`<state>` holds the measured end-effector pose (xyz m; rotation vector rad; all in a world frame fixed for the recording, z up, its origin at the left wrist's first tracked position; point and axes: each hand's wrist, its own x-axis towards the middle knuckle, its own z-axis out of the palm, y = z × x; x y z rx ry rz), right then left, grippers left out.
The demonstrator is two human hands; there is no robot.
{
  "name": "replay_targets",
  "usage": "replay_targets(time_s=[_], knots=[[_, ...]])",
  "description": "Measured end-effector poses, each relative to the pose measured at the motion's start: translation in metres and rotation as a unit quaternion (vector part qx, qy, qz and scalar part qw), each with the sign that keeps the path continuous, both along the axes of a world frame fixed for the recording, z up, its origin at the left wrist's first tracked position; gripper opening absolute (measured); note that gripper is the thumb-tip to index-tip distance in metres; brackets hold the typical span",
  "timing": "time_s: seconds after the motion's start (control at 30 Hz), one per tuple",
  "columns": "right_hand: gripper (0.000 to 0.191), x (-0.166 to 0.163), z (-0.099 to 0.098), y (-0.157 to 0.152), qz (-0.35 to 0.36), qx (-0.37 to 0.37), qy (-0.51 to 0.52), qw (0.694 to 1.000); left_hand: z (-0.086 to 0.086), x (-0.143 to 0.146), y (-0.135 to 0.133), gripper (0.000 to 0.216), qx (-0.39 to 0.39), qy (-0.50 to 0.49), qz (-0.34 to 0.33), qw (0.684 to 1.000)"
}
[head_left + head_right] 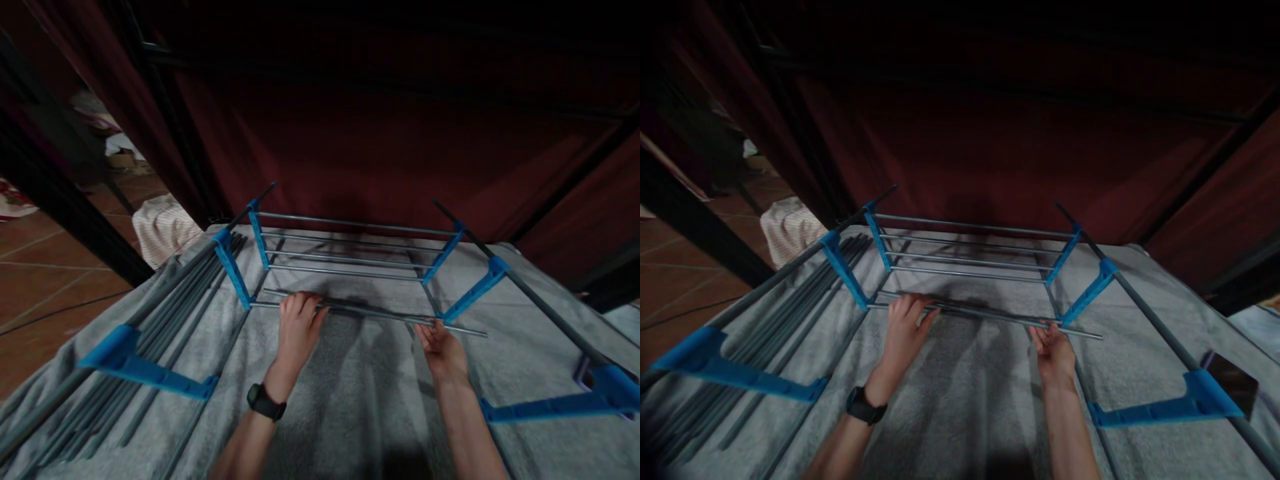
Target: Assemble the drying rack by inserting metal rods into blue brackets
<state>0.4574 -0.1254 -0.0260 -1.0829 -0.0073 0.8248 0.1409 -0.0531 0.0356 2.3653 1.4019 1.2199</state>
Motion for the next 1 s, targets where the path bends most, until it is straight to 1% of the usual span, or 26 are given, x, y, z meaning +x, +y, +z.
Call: replay_targets(time_s=[0.07, 0.1, 0.13, 0.17, 0.2, 0.27, 0.33, 0.37, 0.4, 0.47, 0.63, 0.77, 0.83, 0.93, 1.0], knots=[[0.009, 0.002, -0.001, 0.000, 0.000, 0.003, -0.001, 1.000, 0.001, 0.005, -0.003, 0.024, -0.055, -0.091, 0.016, 0.994], [0.010, 0.002, -0.001, 0.000, -0.001, 0.004, 0.001, 1.000, 0.000, 0.007, -0.003, 0.026, -0.097, -0.148, 0.019, 0.984], [0.010, 0.002, -0.001, 0.000, -0.002, 0.007, 0.003, 1.000, -0.001, 0.009, -0.003, 0.028, -0.143, -0.210, 0.020, 0.967], [0.011, 0.001, -0.001, 0.000, -0.002, 0.010, 0.007, 1.000, -0.003, 0.010, -0.001, 0.030, -0.190, -0.275, 0.019, 0.942], [0.011, 0.000, 0.000, 0.000, -0.001, 0.012, 0.012, 1.000, -0.004, 0.011, 0.001, 0.031, -0.235, -0.339, 0.015, 0.911], [0.013, -0.004, 0.001, 0.001, 0.006, 0.015, 0.021, 1.000, -0.006, 0.011, 0.004, 0.034, -0.307, -0.451, -0.001, 0.838], [0.016, -0.007, 0.002, 0.002, 0.011, 0.011, 0.028, 0.999, -0.006, 0.008, 0.007, 0.039, -0.344, -0.528, -0.015, 0.777], [0.017, -0.009, 0.002, 0.003, 0.014, 0.009, 0.028, 0.999, -0.005, 0.007, 0.007, 0.042, -0.351, -0.552, -0.017, 0.756], [0.018, -0.010, 0.003, 0.003, 0.017, 0.010, 0.027, 0.999, -0.004, 0.006, 0.008, 0.044, -0.352, -0.569, -0.017, 0.744], [0.019, -0.012, 0.002, 0.004, 0.024, 0.014, 0.024, 0.999, -0.003, 0.004, 0.007, 0.047, -0.343, -0.589, -0.017, 0.732], [0.020, -0.015, 0.001, 0.005, 0.035, 0.014, 0.041, 0.998, -0.003, 0.003, 0.008, 0.043, -0.327, -0.604, -0.020, 0.727], [0.022, -0.019, 0.002, 0.005, 0.044, 0.003, 0.062, 0.997, 0.000, 0.003, 0.011, 0.045, -0.306, -0.626, -0.051, 0.716], [0.022, -0.020, 0.003, 0.006, 0.058, 0.000, 0.080, 0.995, 0.002, 0.002, 0.012, 0.045, -0.308, -0.630, -0.062, 0.710], [0.023, -0.019, 0.005, 0.006, 0.070, -0.011, 0.107, 0.992, 0.004, 0.000, 0.013, 0.045, -0.313, -0.638, -0.057, 0.701], [0.023, -0.015, 0.006, 0.005, 0.070, -0.017, 0.120, 0.990, 0.003, 0.000, 0.014, 0.045, -0.311, -0.640, -0.052, 0.701]])
